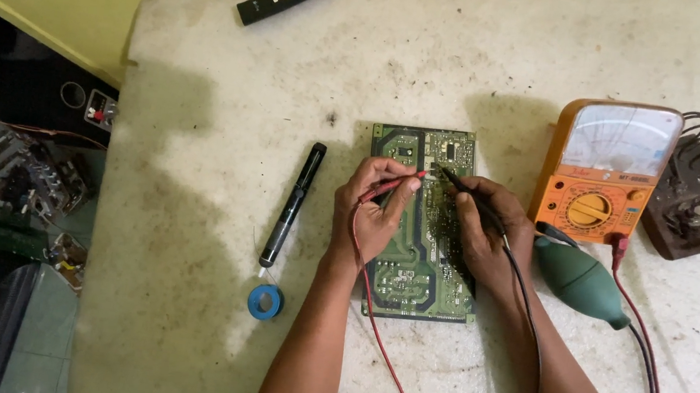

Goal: The person uses a multimeter to test various points on a green circuit board. They hold the red and black probes against different components and traces on the board. The person flips the board over to inspect the other side and continues testing with the multimeter probes.

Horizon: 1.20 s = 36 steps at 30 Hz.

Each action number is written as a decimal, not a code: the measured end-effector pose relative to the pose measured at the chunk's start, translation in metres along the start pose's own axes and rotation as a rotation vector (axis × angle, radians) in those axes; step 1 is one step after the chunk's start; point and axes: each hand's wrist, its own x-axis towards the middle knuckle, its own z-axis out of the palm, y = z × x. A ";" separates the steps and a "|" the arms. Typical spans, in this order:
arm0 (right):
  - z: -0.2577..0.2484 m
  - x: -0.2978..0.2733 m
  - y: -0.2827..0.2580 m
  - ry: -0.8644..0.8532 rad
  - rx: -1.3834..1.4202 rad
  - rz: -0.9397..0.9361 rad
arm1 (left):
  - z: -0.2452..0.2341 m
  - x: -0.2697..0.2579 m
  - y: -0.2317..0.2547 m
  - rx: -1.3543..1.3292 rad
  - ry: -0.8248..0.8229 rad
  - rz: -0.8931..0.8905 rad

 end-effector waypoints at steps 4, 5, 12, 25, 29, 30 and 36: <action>-0.002 0.001 0.001 -0.005 -0.042 -0.013 | 0.000 -0.001 -0.003 0.004 -0.004 -0.003; -0.003 0.001 0.004 -0.012 -0.066 -0.027 | 0.000 0.000 -0.003 -0.002 -0.008 -0.002; -0.007 0.001 0.007 -0.027 -0.026 0.000 | 0.000 0.000 -0.008 -0.014 -0.036 -0.022; -0.010 0.002 0.001 -0.026 -0.025 0.014 | 0.000 0.001 -0.002 0.050 -0.025 0.014; -0.011 0.003 0.000 -0.041 -0.053 0.003 | 0.000 0.001 -0.002 0.047 -0.021 0.016; -0.011 0.002 0.000 -0.040 -0.051 0.003 | 0.000 0.001 -0.002 0.049 -0.025 0.012; -0.012 0.001 0.000 -0.046 0.031 0.024 | 0.000 0.001 -0.001 0.056 -0.026 0.000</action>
